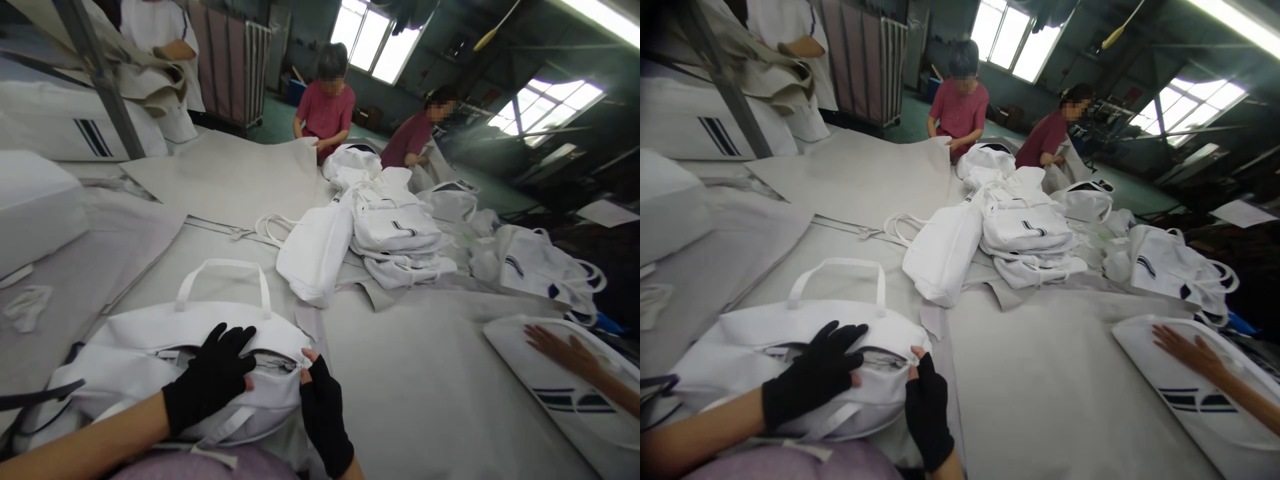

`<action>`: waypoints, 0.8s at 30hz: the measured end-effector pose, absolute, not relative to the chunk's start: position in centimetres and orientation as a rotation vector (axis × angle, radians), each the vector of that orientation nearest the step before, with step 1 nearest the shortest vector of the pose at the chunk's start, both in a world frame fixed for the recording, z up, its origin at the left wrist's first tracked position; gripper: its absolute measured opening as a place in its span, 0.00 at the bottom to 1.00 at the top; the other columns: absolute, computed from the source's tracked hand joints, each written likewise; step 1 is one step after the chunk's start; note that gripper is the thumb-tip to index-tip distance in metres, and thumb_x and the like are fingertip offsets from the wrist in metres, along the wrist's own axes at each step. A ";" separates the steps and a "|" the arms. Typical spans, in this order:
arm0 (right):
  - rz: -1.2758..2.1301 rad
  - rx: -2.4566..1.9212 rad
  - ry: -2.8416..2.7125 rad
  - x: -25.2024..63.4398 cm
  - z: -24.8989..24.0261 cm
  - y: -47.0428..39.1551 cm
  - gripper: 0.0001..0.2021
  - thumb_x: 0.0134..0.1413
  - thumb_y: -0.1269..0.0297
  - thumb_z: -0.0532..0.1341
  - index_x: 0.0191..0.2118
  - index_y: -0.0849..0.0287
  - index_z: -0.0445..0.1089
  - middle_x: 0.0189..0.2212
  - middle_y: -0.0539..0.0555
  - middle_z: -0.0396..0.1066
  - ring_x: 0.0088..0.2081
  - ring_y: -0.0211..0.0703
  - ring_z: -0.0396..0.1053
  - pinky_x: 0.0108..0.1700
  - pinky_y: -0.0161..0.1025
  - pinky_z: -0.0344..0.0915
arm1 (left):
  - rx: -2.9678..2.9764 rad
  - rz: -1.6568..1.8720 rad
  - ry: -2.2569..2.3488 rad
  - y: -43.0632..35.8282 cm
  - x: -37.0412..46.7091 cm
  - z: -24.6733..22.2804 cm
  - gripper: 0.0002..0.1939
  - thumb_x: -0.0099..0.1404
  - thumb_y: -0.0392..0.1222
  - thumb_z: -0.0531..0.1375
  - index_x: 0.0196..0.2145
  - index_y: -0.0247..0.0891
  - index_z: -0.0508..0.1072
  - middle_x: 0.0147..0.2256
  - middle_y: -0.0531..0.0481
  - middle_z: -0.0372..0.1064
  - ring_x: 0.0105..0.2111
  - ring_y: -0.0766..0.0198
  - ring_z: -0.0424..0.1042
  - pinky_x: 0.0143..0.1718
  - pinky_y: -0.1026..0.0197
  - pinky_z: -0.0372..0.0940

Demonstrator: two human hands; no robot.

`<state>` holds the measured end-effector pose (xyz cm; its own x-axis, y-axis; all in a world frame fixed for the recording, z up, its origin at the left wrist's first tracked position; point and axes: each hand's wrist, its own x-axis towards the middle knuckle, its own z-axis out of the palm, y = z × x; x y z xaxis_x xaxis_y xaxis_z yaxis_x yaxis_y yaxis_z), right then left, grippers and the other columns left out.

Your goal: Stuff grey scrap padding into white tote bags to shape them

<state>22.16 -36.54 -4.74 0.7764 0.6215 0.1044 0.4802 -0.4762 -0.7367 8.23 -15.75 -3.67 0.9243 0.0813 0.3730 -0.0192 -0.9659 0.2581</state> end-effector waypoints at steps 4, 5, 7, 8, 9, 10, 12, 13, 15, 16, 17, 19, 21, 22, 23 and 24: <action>-0.023 -2.294 -1.059 22.7 -4.3 -36.3 0.17 0.64 0.64 0.50 0.53 0.61 0.68 0.30 0.54 0.75 0.27 0.42 0.71 0.30 0.38 0.66 | 2.880 0.527 0.175 -15.9 9.3 -3.9 0.09 0.55 0.36 0.66 0.36 0.41 0.78 0.49 0.36 0.70 0.44 0.42 0.70 0.43 0.38 0.66; -0.102 -2.333 -1.136 23.0 -3.8 -36.0 0.15 0.63 0.65 0.51 0.50 0.60 0.70 0.32 0.55 0.75 0.30 0.44 0.71 0.32 0.40 0.67 | 2.883 0.536 0.186 -15.9 9.5 -3.8 0.09 0.55 0.36 0.66 0.36 0.40 0.78 0.48 0.36 0.70 0.43 0.42 0.70 0.41 0.40 0.68; -0.249 -2.383 -1.267 23.7 -2.8 -34.9 0.12 0.62 0.64 0.53 0.44 0.58 0.73 0.37 0.58 0.73 0.38 0.49 0.71 0.39 0.45 0.68 | 2.877 0.556 0.196 -15.8 9.8 -3.6 0.08 0.55 0.35 0.66 0.35 0.39 0.78 0.46 0.35 0.71 0.41 0.43 0.71 0.38 0.43 0.69; -0.299 -2.382 -1.315 24.2 -2.3 -34.2 0.12 0.61 0.63 0.55 0.44 0.58 0.73 0.42 0.60 0.72 0.44 0.53 0.69 0.43 0.49 0.67 | 2.875 0.563 0.196 -15.7 9.8 -3.5 0.09 0.54 0.35 0.66 0.35 0.38 0.78 0.46 0.35 0.71 0.41 0.43 0.72 0.38 0.43 0.69; -0.322 -2.370 -1.349 24.6 -1.9 -33.4 0.13 0.59 0.61 0.58 0.47 0.57 0.72 0.48 0.62 0.69 0.50 0.57 0.66 0.48 0.53 0.66 | 2.877 0.571 0.195 -15.6 9.9 -3.4 0.09 0.54 0.34 0.66 0.36 0.38 0.78 0.46 0.34 0.71 0.41 0.43 0.72 0.38 0.42 0.69; -0.320 -2.344 -1.378 24.9 -1.7 -32.5 0.18 0.56 0.58 0.61 0.51 0.57 0.70 0.54 0.63 0.65 0.55 0.60 0.61 0.51 0.57 0.64 | 2.882 0.578 0.187 -15.6 9.9 -3.4 0.09 0.55 0.34 0.66 0.36 0.38 0.78 0.47 0.34 0.71 0.43 0.42 0.71 0.40 0.39 0.69; -0.255 -2.249 -1.407 25.1 -1.8 -31.0 0.25 0.52 0.56 0.64 0.56 0.58 0.66 0.57 0.63 0.62 0.59 0.61 0.57 0.54 0.58 0.62 | 2.884 0.604 0.143 -15.6 9.8 -3.5 0.07 0.57 0.35 0.65 0.36 0.38 0.77 0.51 0.33 0.68 0.48 0.40 0.69 0.46 0.34 0.65; -0.204 -2.190 -1.403 24.9 -1.9 -30.5 0.24 0.52 0.57 0.64 0.55 0.58 0.66 0.55 0.62 0.65 0.58 0.58 0.59 0.53 0.55 0.63 | 2.872 0.621 0.111 -15.5 9.8 -3.6 0.05 0.59 0.37 0.64 0.35 0.39 0.77 0.53 0.33 0.66 0.52 0.39 0.66 0.49 0.32 0.61; -0.073 -2.064 -1.396 23.8 -2.2 -30.2 0.14 0.55 0.62 0.61 0.48 0.56 0.69 0.46 0.56 0.72 0.51 0.49 0.67 0.53 0.50 0.64 | 2.842 0.621 0.006 -15.4 9.7 -3.8 0.05 0.63 0.40 0.61 0.38 0.40 0.76 0.58 0.38 0.61 0.59 0.42 0.58 0.56 0.30 0.53; -0.016 -2.014 -1.403 22.9 -2.2 -30.4 0.10 0.57 0.65 0.58 0.45 0.54 0.70 0.42 0.53 0.74 0.47 0.45 0.69 0.54 0.49 0.62 | 2.831 0.596 -0.068 -15.4 9.6 -4.0 0.06 0.64 0.40 0.60 0.40 0.41 0.75 0.60 0.41 0.59 0.62 0.44 0.54 0.59 0.31 0.49; 0.022 -1.985 -1.413 21.9 -2.2 -30.8 0.09 0.58 0.67 0.57 0.43 0.53 0.70 0.41 0.50 0.75 0.46 0.42 0.70 0.57 0.49 0.59 | 2.824 0.560 -0.151 -15.3 9.4 -4.2 0.08 0.65 0.40 0.59 0.42 0.42 0.74 0.62 0.44 0.57 0.63 0.47 0.52 0.61 0.33 0.47; 0.048 -1.970 -1.450 19.8 -2.1 -31.8 0.11 0.58 0.70 0.55 0.44 0.51 0.69 0.42 0.47 0.74 0.46 0.39 0.70 0.63 0.49 0.49 | 2.823 0.472 -0.313 -15.3 9.0 -4.6 0.14 0.66 0.37 0.57 0.49 0.44 0.71 0.62 0.49 0.57 0.64 0.52 0.51 0.63 0.38 0.45; 0.007 -1.969 -1.453 18.2 -2.2 -32.7 0.13 0.57 0.71 0.55 0.45 0.49 0.69 0.43 0.45 0.74 0.48 0.37 0.69 0.66 0.47 0.41 | 2.830 0.385 -0.422 -15.5 8.4 -5.2 0.18 0.65 0.36 0.57 0.53 0.46 0.68 0.61 0.52 0.59 0.64 0.54 0.50 0.64 0.42 0.45; -0.024 -1.960 -1.444 17.7 -2.3 -33.1 0.13 0.57 0.71 0.55 0.45 0.49 0.68 0.43 0.44 0.74 0.49 0.36 0.69 0.67 0.45 0.40 | 2.836 0.361 -0.446 -15.7 8.1 -5.4 0.20 0.65 0.36 0.58 0.54 0.46 0.67 0.60 0.52 0.60 0.64 0.54 0.50 0.65 0.42 0.44; -0.054 -1.949 -1.444 17.3 -2.5 -33.4 0.12 0.56 0.70 0.55 0.45 0.49 0.69 0.43 0.44 0.74 0.49 0.36 0.69 0.67 0.44 0.39 | 2.839 0.359 -0.461 -15.8 7.8 -5.6 0.19 0.65 0.37 0.58 0.53 0.47 0.68 0.60 0.52 0.60 0.64 0.54 0.49 0.65 0.43 0.41; -0.085 -1.942 -1.452 17.1 -2.8 -33.5 0.12 0.56 0.70 0.56 0.44 0.49 0.69 0.44 0.44 0.74 0.50 0.37 0.68 0.67 0.44 0.40 | 2.837 0.384 -0.475 -16.0 7.6 -5.7 0.17 0.65 0.38 0.58 0.52 0.46 0.69 0.60 0.52 0.60 0.64 0.54 0.50 0.66 0.43 0.39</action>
